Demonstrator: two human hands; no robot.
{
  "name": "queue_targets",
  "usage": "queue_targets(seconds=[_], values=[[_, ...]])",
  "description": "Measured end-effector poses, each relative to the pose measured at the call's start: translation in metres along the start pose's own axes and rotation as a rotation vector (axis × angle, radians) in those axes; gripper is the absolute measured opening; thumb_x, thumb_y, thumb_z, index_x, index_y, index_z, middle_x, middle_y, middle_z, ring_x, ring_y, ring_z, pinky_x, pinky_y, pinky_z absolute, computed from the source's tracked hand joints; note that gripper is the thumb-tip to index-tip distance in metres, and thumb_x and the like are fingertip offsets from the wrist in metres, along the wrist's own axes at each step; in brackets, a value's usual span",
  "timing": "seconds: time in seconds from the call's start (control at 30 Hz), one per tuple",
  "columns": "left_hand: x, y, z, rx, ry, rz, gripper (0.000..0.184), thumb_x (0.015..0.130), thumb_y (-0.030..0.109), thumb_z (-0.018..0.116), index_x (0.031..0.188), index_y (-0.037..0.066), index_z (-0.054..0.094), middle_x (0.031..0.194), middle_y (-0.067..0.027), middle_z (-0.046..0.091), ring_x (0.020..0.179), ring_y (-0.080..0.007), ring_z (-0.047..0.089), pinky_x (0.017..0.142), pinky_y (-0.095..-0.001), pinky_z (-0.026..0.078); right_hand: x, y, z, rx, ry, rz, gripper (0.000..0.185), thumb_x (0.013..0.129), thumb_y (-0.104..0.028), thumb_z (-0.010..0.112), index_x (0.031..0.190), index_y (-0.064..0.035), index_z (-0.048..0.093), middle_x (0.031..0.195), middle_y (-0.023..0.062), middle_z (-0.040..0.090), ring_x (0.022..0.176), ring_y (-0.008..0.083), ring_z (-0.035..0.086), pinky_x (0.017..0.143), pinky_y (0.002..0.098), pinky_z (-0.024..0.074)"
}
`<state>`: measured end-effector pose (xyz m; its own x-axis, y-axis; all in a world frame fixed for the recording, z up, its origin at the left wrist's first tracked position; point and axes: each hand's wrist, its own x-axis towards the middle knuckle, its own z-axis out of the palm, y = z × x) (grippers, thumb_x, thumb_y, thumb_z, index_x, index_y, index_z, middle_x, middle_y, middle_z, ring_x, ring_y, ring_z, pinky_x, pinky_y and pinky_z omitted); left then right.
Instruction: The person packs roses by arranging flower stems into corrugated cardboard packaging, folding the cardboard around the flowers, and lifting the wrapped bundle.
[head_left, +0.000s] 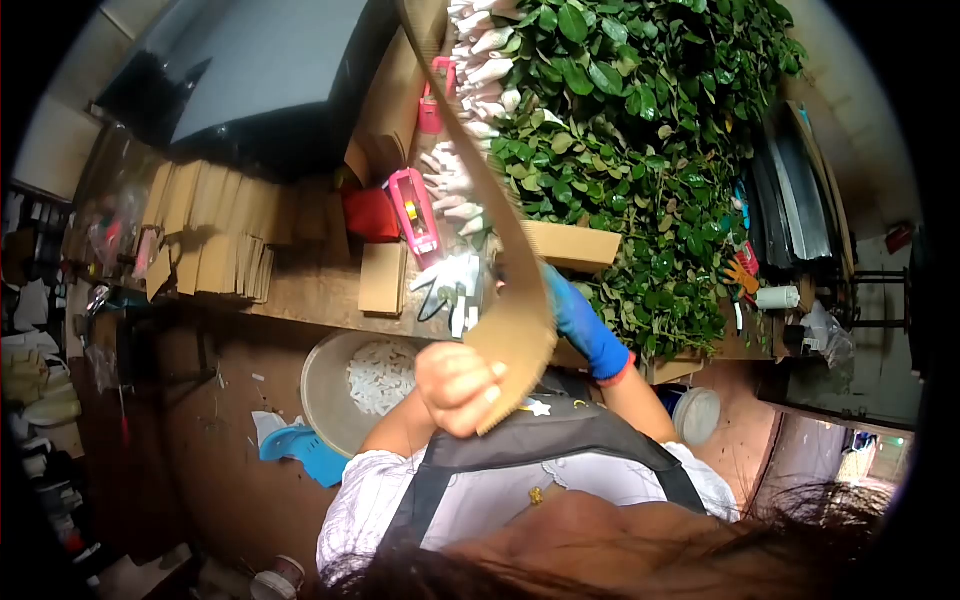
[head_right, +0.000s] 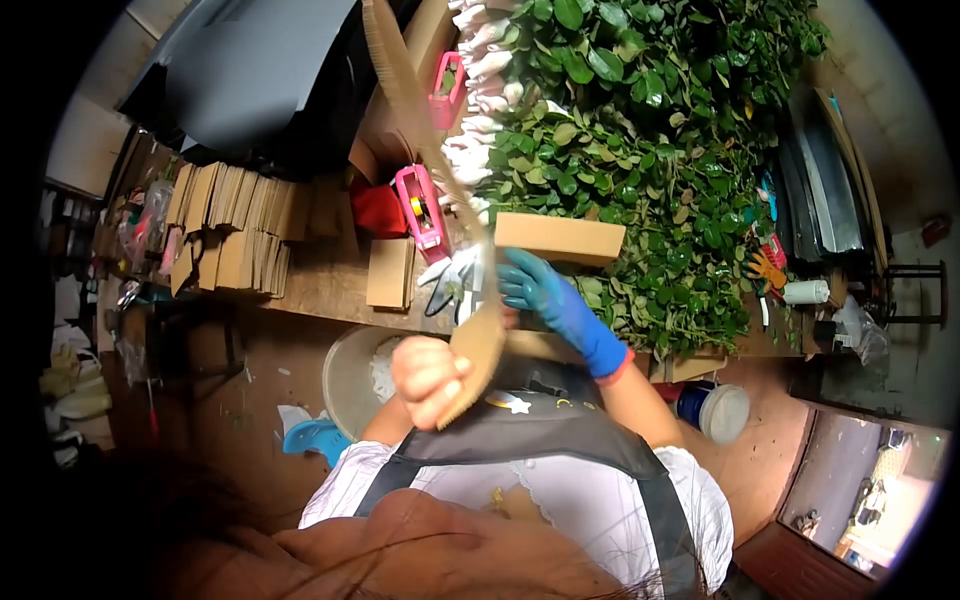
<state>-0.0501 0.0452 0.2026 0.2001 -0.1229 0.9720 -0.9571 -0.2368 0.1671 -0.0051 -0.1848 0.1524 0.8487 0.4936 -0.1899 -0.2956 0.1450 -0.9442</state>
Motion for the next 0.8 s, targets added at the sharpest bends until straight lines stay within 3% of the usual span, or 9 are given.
queue_targets(seconds=[0.17,0.27,0.3,0.37,0.47,0.5,0.63,0.7,0.8], values=[[-0.007,0.013,0.014,-0.271,-0.134,-0.137,0.025,0.080,0.003,0.065,0.104,0.004,0.058,0.104,-0.0188,0.073,0.074,-0.0297,0.069,0.052,-0.0383,0.056,-0.004,-0.001,-0.027,0.718,-0.222,0.120,0.044,0.103,-0.021,0.058,0.142,-0.0022,0.051,0.137,0.0103,0.060,0.119,0.0237,0.062,0.104,0.0387,0.0503],[0.012,0.021,0.002,-0.006,-0.264,-0.575,0.029,0.078,-0.009,0.066,0.106,-0.001,0.061,0.092,-0.0146,0.074,0.076,-0.0287,0.071,0.069,-0.0361,0.058,-0.035,-0.028,-0.053,0.013,0.167,-0.516,0.039,0.098,-0.019,0.065,0.131,0.0013,0.060,0.126,0.0158,0.067,0.110,0.0235,0.066,0.093,0.0387,0.0536],[-0.004,0.017,0.033,-0.130,0.223,-0.689,0.025,0.084,-0.011,0.065,0.106,-0.001,0.063,0.086,-0.0106,0.071,0.073,-0.0248,0.069,0.072,-0.0345,0.056,-0.050,-0.054,-0.058,-0.090,0.306,-0.524,0.037,0.095,-0.015,0.069,0.127,0.0015,0.063,0.120,0.0133,0.069,0.105,0.0220,0.067,0.091,0.0373,0.0543],[-0.018,0.006,0.028,-0.363,0.173,-1.093,0.026,0.085,-0.012,0.066,0.109,-0.001,0.064,0.103,-0.0109,0.069,0.093,-0.0214,0.068,0.085,-0.0325,0.053,-0.084,-0.091,-0.065,-0.202,0.599,-0.437,0.035,0.089,-0.010,0.075,0.121,0.0019,0.067,0.107,0.0068,0.074,0.097,0.0189,0.070,0.088,0.0348,0.0556],[-0.003,-0.014,0.040,-0.222,-0.148,-1.075,0.019,0.091,0.000,0.065,0.110,0.001,0.067,0.101,-0.0097,0.070,0.093,-0.0177,0.067,0.084,-0.0319,0.052,-0.093,-0.099,-0.066,-0.533,0.309,-0.714,0.026,0.086,-0.003,0.077,0.112,0.0011,0.073,0.105,0.0084,0.075,0.091,0.0183,0.071,0.083,0.0333,0.0568],[-0.021,-0.028,0.046,-0.038,-0.207,-0.912,0.017,0.095,0.005,0.064,0.110,0.001,0.068,0.096,-0.0083,0.070,0.088,-0.0165,0.068,0.080,-0.0313,0.053,-0.091,-0.084,-0.083,-0.555,0.218,-0.688,0.026,0.089,-0.005,0.075,0.114,0.0010,0.071,0.105,0.0085,0.074,0.091,0.0142,0.069,0.084,0.0309,0.0556],[-0.084,-0.054,0.068,-0.472,-0.241,-1.562,0.021,0.099,0.020,0.066,0.102,-0.001,0.068,0.089,-0.0008,0.067,0.083,-0.0075,0.058,0.075,-0.0275,0.049,-0.074,-0.035,-0.106,-0.371,0.465,0.156,0.032,0.096,-0.017,0.071,0.124,-0.0016,0.066,0.100,0.0037,0.072,0.090,0.0084,0.062,0.079,0.0238,0.0504],[-0.132,-0.069,0.080,-0.382,-0.309,-1.581,0.022,0.098,0.021,0.068,0.098,-0.001,0.068,0.082,0.0001,0.065,0.074,-0.0072,0.057,0.066,-0.0269,0.049,-0.072,-0.008,-0.129,-1.202,0.405,0.195,0.037,0.094,-0.040,0.065,0.117,-0.0115,0.070,0.099,0.0140,0.074,0.088,0.0283,0.071,0.077,0.0389,0.0541],[-0.201,-0.088,0.088,-0.180,-0.502,-1.531,0.019,0.096,0.015,0.070,0.103,-0.001,0.066,0.078,0.0009,0.065,0.068,-0.0064,0.059,0.061,-0.0254,0.047,-0.064,-0.022,-0.119,-1.418,0.189,0.441,0.034,0.090,-0.043,0.064,0.108,-0.0158,0.071,0.101,0.0152,0.073,0.091,0.0360,0.069,0.082,0.0449,0.0551]])
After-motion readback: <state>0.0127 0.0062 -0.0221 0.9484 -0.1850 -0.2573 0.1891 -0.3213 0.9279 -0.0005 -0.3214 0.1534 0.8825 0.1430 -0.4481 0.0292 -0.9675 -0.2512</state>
